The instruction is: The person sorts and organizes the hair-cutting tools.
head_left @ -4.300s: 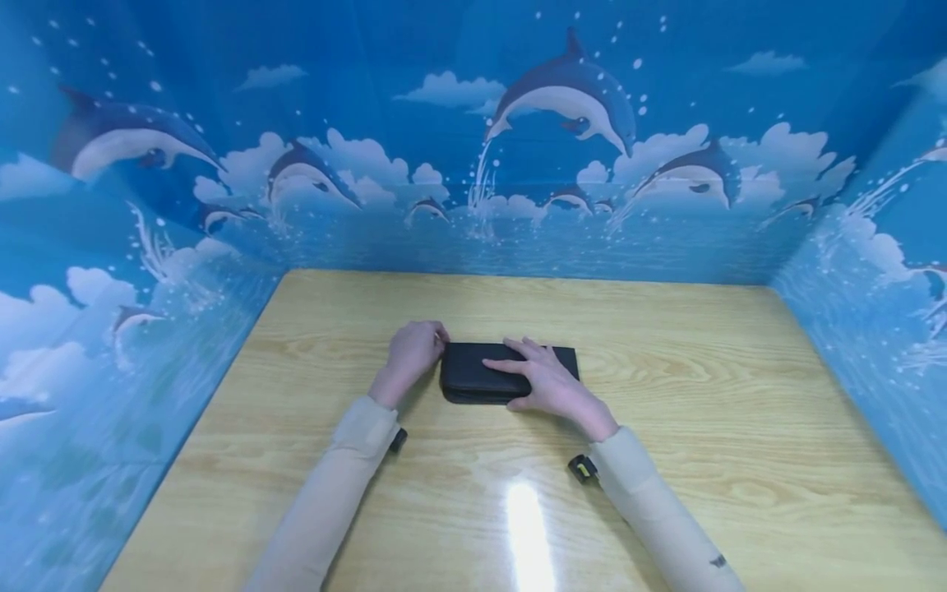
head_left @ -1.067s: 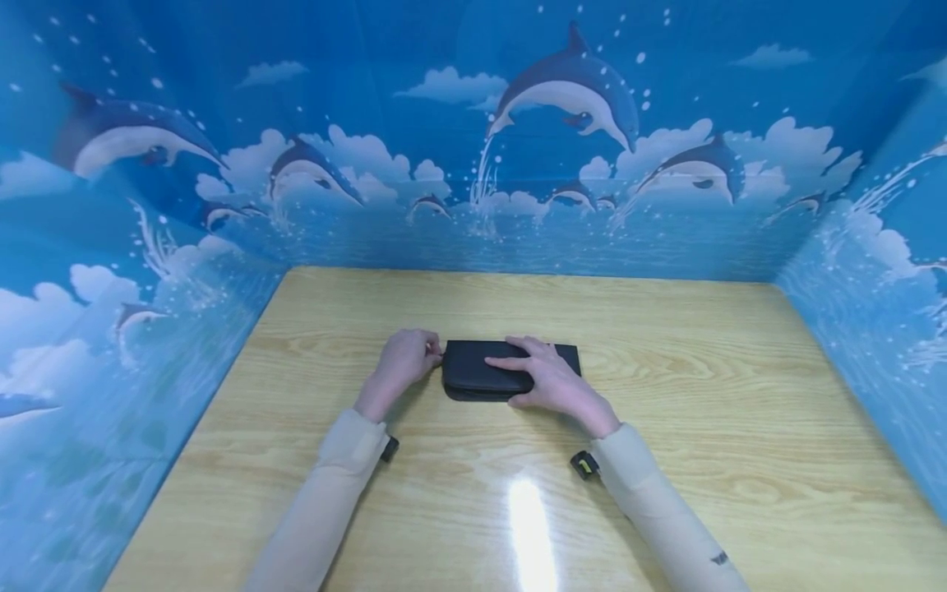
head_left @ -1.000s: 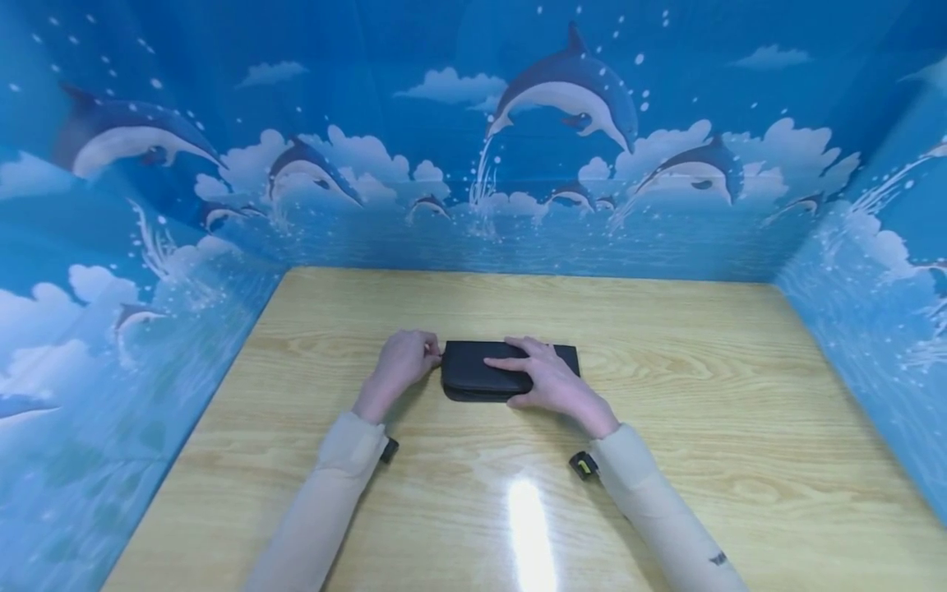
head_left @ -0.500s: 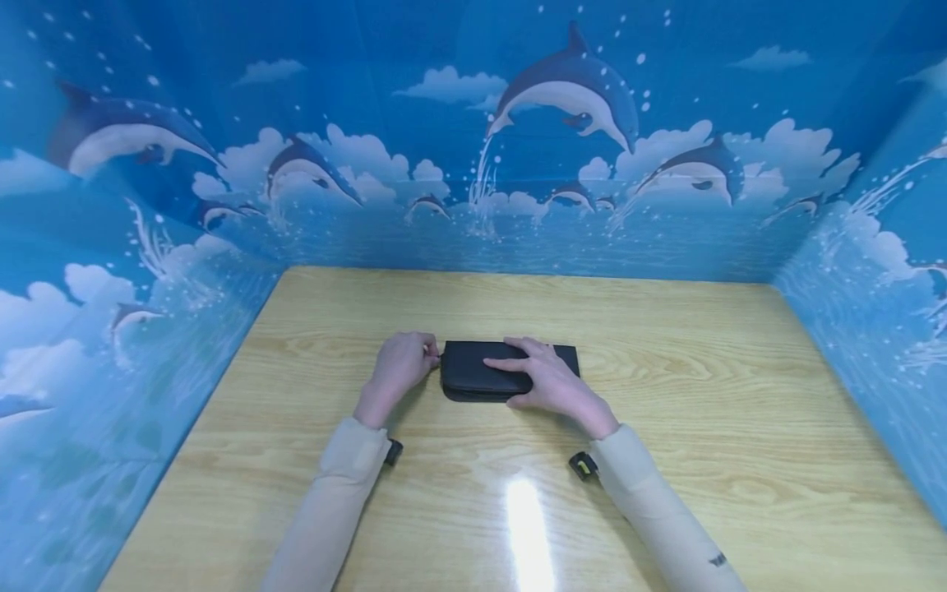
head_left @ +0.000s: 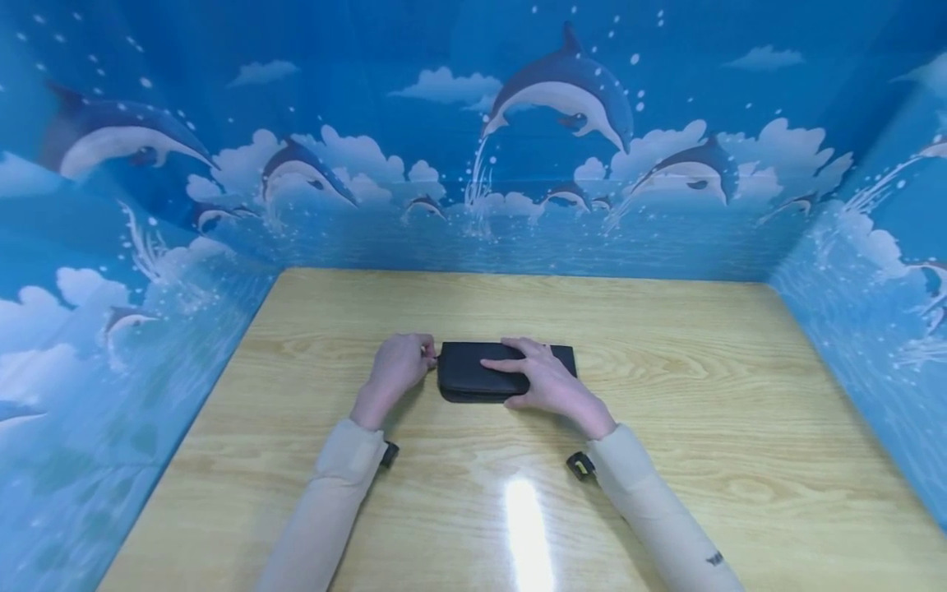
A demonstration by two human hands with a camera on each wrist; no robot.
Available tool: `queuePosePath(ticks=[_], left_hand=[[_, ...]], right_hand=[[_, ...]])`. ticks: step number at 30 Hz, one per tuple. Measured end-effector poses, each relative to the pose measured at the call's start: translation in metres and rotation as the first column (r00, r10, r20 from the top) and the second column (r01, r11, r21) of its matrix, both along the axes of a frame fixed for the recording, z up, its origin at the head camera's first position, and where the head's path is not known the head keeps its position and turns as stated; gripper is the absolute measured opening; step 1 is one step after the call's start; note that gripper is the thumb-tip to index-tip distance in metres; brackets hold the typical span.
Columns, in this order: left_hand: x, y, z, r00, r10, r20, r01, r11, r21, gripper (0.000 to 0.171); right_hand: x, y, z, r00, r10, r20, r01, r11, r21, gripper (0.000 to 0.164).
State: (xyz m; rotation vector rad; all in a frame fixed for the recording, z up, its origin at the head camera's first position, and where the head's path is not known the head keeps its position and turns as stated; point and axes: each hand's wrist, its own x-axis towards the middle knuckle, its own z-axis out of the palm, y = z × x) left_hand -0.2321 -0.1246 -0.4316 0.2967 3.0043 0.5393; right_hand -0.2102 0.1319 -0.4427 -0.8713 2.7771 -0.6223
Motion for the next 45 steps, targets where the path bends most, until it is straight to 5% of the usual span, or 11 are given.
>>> queuePosePath(ticks=[13,45], left_hand=[[0.004,-0.001,-0.001,0.996,-0.071,-0.053,0.069,0.997,-0.04,0.02],[0.015,-0.002,0.003,0.997,-0.074,-0.01,0.073,0.996,-0.048,0.019]], right_hand=[[0.0,-0.001,0.001,1.0,-0.003,-0.003,0.003,1.0,0.011,0.073],[0.0,-0.002,0.002,1.0,-0.013,0.008,0.013,1.0,0.004,0.073]])
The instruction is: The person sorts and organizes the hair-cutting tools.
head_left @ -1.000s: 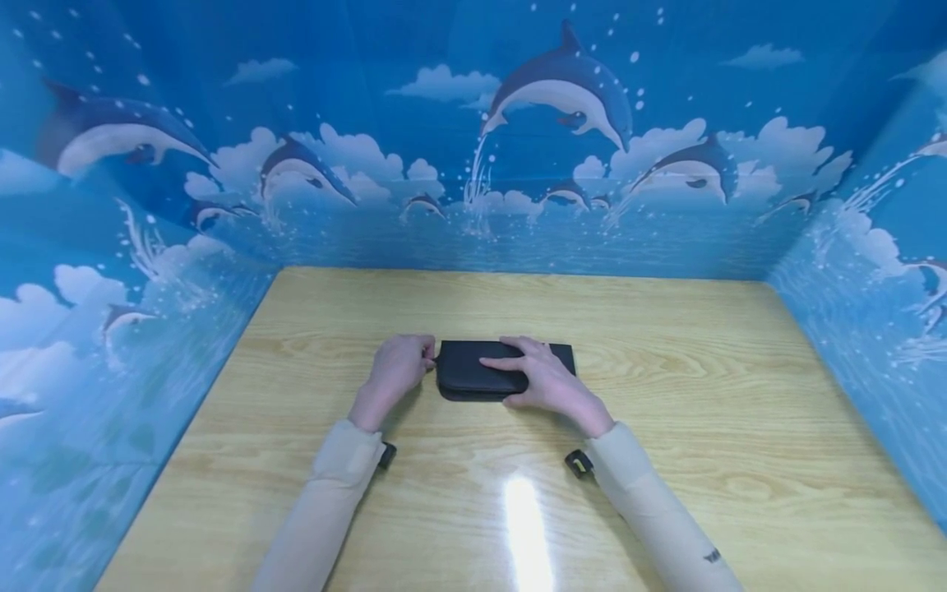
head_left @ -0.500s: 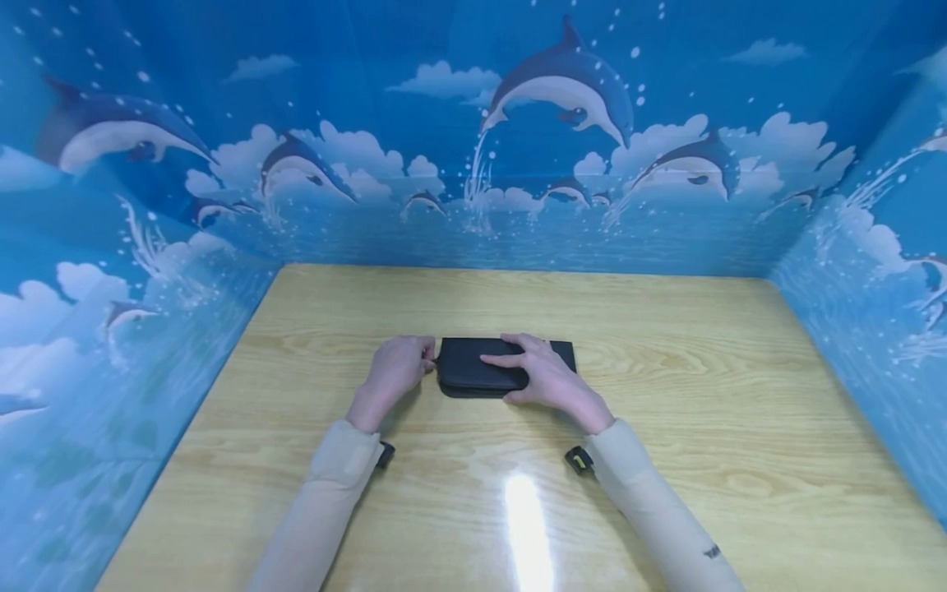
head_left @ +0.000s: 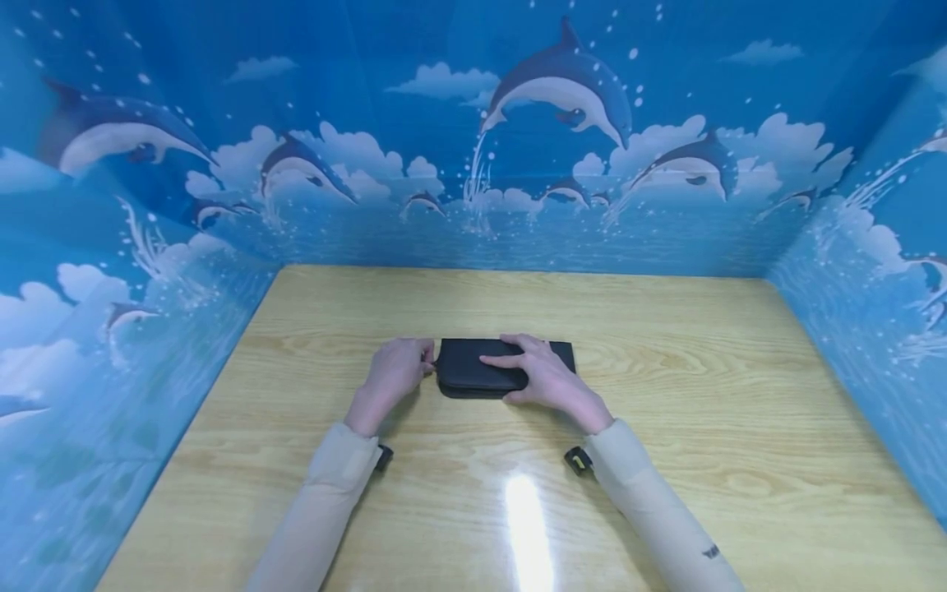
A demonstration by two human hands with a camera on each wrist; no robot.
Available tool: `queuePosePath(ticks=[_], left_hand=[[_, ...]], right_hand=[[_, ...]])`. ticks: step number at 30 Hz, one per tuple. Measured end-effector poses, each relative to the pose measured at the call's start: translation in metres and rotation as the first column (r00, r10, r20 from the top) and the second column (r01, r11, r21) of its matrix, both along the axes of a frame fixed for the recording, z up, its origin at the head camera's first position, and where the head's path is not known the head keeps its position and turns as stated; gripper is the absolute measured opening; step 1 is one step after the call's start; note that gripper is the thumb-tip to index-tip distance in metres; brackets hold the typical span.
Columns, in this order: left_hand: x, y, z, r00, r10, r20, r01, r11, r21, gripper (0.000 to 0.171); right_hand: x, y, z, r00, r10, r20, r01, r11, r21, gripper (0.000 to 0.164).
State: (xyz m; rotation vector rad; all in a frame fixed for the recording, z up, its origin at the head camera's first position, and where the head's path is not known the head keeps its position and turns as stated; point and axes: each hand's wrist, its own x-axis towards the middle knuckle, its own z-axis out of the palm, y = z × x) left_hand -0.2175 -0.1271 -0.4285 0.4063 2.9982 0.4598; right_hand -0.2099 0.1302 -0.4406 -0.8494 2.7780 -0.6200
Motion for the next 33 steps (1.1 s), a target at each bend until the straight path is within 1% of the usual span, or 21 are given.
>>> queuePosePath(ticks=[8,12,16,19,22,25,29,33], left_hand=[[0.002,-0.001,0.0,1.0,-0.008,-0.009,0.008,1.0,0.027,0.019],[0.005,-0.001,0.0,1.0,-0.007,0.002,0.006,0.999,0.049,0.018],[0.007,0.0,0.001,1.0,-0.005,0.015,0.005,0.999,0.038,0.019],[0.009,0.001,0.001,1.0,-0.009,0.015,0.009,1.0,0.03,0.019],[0.01,0.001,0.001,1.0,-0.012,0.007,0.012,1.0,0.029,0.019],[0.011,0.001,0.0,1.0,-0.015,-0.016,0.016,1.0,0.021,0.02],[0.012,0.0,0.0,0.999,-0.019,-0.039,0.02,0.999,0.024,0.021],[0.013,0.0,-0.001,0.999,-0.017,-0.038,0.018,0.999,0.043,0.021]], right_hand=[[0.0,0.0,0.0,1.0,0.002,-0.003,-0.002,1.0,-0.004,0.073],[0.001,0.0,0.0,1.0,0.007,-0.004,-0.007,1.0,-0.011,0.073],[0.001,0.001,0.0,1.0,0.012,-0.018,-0.013,1.0,-0.017,0.072],[0.001,0.001,-0.001,1.0,0.007,-0.012,-0.007,1.0,-0.018,0.072],[0.001,0.001,0.0,1.0,-0.001,-0.002,0.001,1.0,-0.019,0.072],[0.001,0.001,0.0,1.0,-0.003,0.003,0.003,1.0,-0.016,0.072],[0.001,0.001,0.0,1.0,0.0,-0.006,0.0,1.0,-0.017,0.072],[0.001,0.001,0.0,1.0,-0.003,-0.006,0.003,1.0,-0.021,0.072]])
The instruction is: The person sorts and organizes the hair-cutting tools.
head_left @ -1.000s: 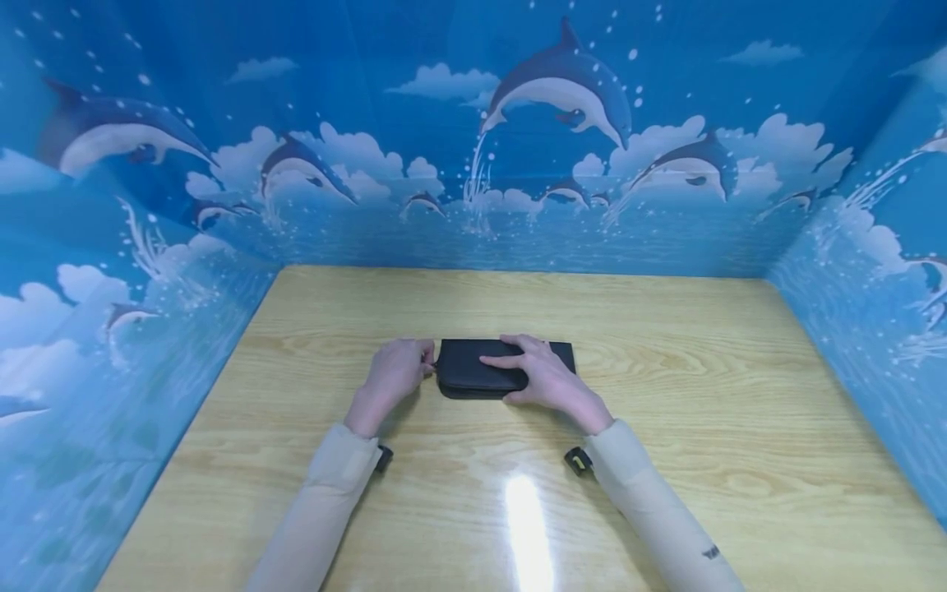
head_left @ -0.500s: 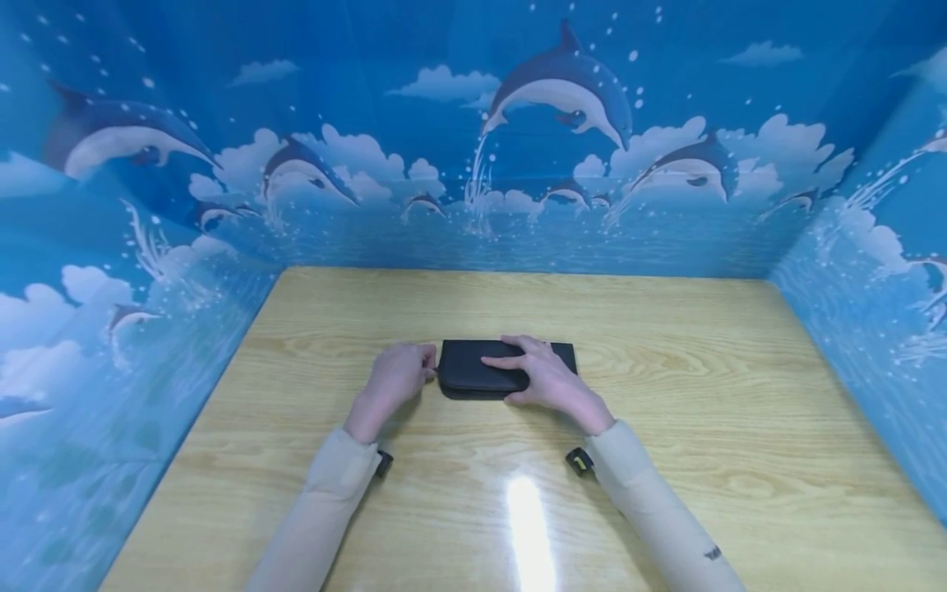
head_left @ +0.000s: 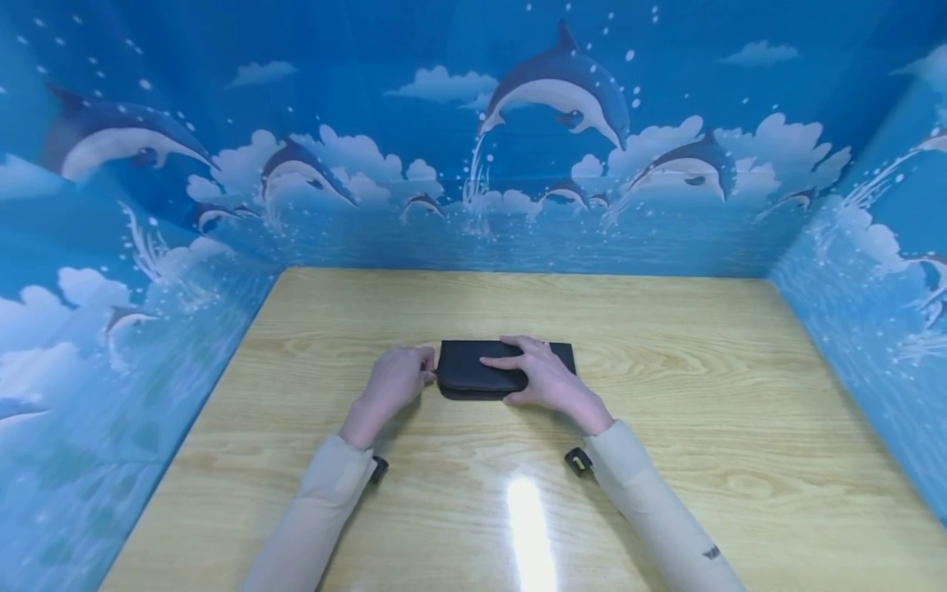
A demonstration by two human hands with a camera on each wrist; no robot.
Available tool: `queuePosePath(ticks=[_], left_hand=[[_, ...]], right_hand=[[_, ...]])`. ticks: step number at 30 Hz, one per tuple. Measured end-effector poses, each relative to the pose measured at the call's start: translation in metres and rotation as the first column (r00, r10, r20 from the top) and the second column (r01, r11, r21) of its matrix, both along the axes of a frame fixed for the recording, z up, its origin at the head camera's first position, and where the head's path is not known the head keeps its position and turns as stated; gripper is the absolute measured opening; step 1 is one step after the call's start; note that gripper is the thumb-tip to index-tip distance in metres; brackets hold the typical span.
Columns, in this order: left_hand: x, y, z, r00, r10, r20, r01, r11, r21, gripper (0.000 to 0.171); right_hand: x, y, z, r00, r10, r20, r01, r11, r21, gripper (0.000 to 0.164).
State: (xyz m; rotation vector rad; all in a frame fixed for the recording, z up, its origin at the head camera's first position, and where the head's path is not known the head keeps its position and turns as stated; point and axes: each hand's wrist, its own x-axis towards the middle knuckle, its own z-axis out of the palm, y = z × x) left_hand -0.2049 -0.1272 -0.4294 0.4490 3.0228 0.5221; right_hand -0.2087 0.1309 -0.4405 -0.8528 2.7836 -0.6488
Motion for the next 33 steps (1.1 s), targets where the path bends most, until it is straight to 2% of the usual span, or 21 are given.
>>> queuePosePath(ticks=[12,33], left_hand=[[0.0025,0.0011,-0.001,1.0,0.008,0.008,-0.008,1.0,0.004,0.02],[0.0077,-0.0005,-0.0011,0.998,-0.047,-0.04,0.047,0.999,0.005,0.024]], right_hand=[[-0.0008,-0.0002,-0.0004,1.0,-0.008,0.007,0.008,1.0,0.0,0.072],[-0.0001,-0.0002,0.0007,1.0,-0.015,0.014,0.015,1.0,-0.01,0.071]])
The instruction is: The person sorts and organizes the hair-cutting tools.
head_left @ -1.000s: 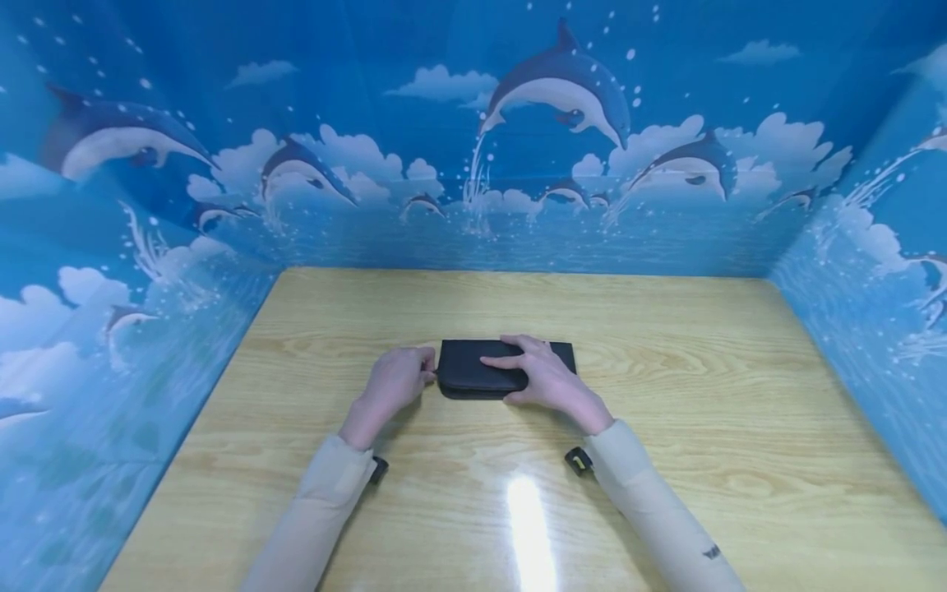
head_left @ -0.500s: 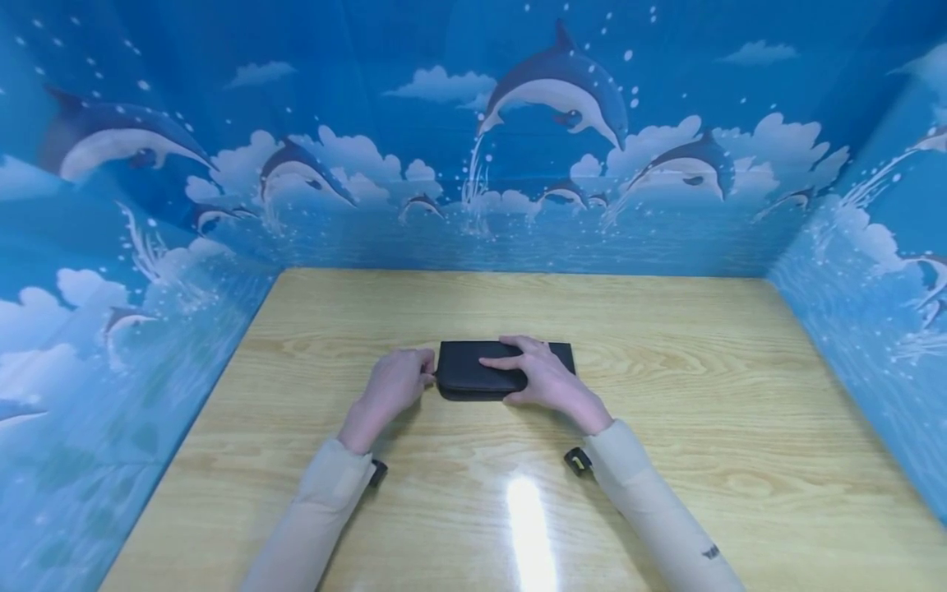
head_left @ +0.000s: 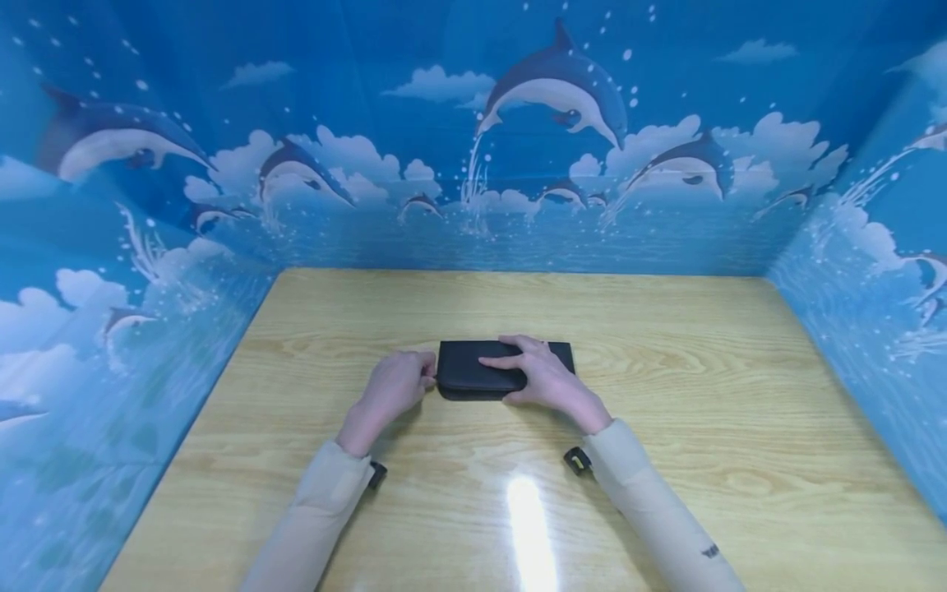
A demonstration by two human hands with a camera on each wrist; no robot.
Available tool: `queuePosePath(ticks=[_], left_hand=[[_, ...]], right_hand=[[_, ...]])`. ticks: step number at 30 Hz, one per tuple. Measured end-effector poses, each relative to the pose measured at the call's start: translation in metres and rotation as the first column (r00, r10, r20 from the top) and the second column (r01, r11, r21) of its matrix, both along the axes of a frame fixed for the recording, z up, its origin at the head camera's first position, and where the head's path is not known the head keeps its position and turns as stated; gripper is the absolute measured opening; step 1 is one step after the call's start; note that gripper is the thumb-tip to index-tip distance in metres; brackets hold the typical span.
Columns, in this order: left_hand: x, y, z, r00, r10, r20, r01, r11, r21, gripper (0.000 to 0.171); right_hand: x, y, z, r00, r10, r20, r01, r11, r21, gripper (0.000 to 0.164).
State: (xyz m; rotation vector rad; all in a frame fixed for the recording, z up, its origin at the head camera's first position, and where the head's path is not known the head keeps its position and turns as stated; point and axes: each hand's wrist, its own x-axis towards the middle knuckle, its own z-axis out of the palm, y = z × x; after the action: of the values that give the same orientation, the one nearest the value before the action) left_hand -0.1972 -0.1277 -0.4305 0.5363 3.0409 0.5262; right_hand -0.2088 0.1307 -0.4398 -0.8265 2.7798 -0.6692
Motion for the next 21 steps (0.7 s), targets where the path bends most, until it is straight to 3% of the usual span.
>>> queuePosePath(ticks=[21], left_hand=[[0.0058,0.0029,0.004,0.999,0.002,0.051,-0.003,1.0,0.013,0.027]], right_hand=[[0.0014,-0.0002,0.0004,1.0,-0.006,-0.001,0.006,1.0,-0.006,0.071]])
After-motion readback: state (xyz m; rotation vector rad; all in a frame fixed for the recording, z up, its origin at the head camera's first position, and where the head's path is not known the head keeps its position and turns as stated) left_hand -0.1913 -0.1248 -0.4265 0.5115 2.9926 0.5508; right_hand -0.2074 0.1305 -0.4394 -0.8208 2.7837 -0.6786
